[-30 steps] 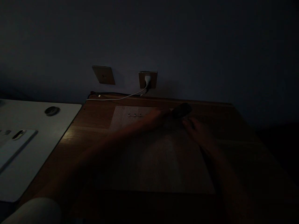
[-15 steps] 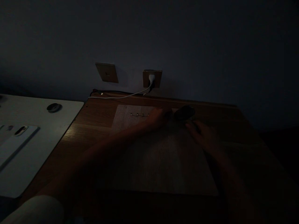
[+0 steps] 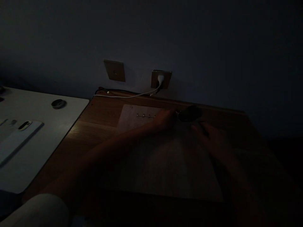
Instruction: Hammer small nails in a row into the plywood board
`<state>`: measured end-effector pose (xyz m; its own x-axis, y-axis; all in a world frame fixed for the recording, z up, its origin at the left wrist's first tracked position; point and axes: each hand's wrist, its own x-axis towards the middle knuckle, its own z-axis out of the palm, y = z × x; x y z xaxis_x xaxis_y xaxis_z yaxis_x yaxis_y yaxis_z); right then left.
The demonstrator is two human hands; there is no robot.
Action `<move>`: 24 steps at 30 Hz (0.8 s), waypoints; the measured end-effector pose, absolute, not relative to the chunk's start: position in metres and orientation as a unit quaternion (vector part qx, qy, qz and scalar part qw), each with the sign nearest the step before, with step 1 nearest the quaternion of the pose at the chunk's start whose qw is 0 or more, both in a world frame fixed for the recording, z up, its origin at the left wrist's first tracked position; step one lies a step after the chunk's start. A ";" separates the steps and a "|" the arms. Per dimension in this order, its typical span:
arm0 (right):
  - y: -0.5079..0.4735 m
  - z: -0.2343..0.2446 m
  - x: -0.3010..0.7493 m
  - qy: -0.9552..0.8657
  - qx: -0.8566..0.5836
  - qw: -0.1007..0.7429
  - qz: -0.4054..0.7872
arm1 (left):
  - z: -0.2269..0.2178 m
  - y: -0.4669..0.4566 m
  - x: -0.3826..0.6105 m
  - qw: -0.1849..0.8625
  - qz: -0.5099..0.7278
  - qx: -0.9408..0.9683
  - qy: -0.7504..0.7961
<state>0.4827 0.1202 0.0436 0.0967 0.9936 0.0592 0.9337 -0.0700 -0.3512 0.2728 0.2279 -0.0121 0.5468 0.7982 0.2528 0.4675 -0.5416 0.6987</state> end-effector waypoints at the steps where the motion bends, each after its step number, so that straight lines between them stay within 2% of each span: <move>1: 0.120 0.045 0.482 -0.662 -0.729 0.146 0.094 | -0.013 0.228 0.273 0.290 0.288 0.829 0.381; 18: 0.122 0.057 0.465 -0.689 -0.721 0.031 0.060 | -0.006 0.224 0.272 0.298 0.265 0.823 0.404; 24: 0.124 0.055 0.469 -0.701 -0.708 0.041 0.078 | -0.008 0.225 0.272 0.309 0.264 0.830 0.382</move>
<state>0.4691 0.1237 0.0554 0.0062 0.9986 -0.0529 0.9857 -0.0150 -0.1679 0.2720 0.2249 -0.0080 0.5691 0.7971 0.2019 0.4710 -0.5173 0.7146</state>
